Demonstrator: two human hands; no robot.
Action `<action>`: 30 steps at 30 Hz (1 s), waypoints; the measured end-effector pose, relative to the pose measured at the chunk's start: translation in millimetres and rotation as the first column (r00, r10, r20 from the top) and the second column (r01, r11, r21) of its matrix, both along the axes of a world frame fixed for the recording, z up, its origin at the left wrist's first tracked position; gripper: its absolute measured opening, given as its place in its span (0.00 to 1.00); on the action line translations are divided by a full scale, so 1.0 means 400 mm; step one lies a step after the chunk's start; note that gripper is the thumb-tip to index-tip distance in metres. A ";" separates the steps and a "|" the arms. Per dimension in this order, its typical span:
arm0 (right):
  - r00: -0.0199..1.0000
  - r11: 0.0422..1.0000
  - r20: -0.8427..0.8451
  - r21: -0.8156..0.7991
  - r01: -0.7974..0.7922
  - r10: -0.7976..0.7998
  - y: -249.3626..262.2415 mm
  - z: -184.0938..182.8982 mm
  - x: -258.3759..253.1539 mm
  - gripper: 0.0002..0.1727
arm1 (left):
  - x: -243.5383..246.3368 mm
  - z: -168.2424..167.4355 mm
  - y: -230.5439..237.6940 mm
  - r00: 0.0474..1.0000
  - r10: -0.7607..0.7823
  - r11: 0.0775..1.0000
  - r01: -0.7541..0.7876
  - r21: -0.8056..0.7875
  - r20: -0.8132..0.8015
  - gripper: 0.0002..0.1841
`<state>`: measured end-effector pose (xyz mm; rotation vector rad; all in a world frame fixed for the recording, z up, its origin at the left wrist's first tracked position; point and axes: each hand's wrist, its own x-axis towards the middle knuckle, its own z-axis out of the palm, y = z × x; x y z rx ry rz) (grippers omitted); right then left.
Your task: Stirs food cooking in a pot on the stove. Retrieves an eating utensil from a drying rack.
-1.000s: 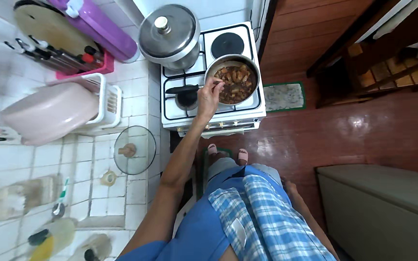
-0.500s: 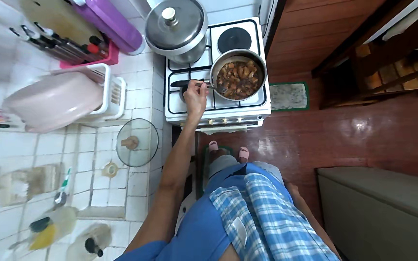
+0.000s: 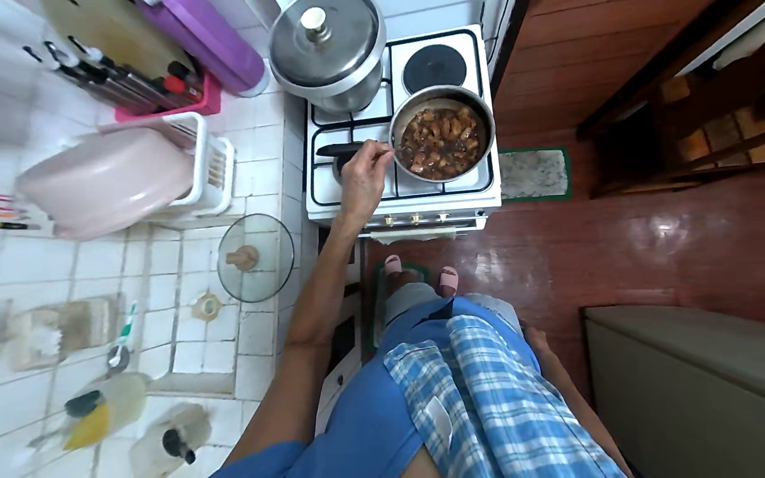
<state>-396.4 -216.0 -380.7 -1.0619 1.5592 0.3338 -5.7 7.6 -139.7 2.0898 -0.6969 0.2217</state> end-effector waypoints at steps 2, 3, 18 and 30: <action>1.000 1.000 0.010 -0.002 0.012 -0.012 -0.005 -0.011 -0.005 0.25 | 0.001 -0.003 -0.014 1.000 -0.023 0.997 0.023 0.074 -0.002 0.10; 1.000 1.000 0.011 -0.003 0.021 -0.021 -0.006 -0.015 -0.007 0.25 | 0.003 -0.003 -0.022 1.000 -0.025 0.993 0.026 0.116 -0.008 0.10; 1.000 1.000 -0.004 0.011 0.027 -0.027 -0.007 -0.014 -0.030 0.25 | 0.038 0.021 -0.064 0.992 -0.125 0.968 0.121 0.222 0.003 0.11; 0.998 0.998 0.021 0.022 0.054 -0.054 -0.017 -0.004 -0.013 0.24 | 0.042 0.026 -0.077 0.994 -0.092 0.996 0.091 0.013 0.056 0.09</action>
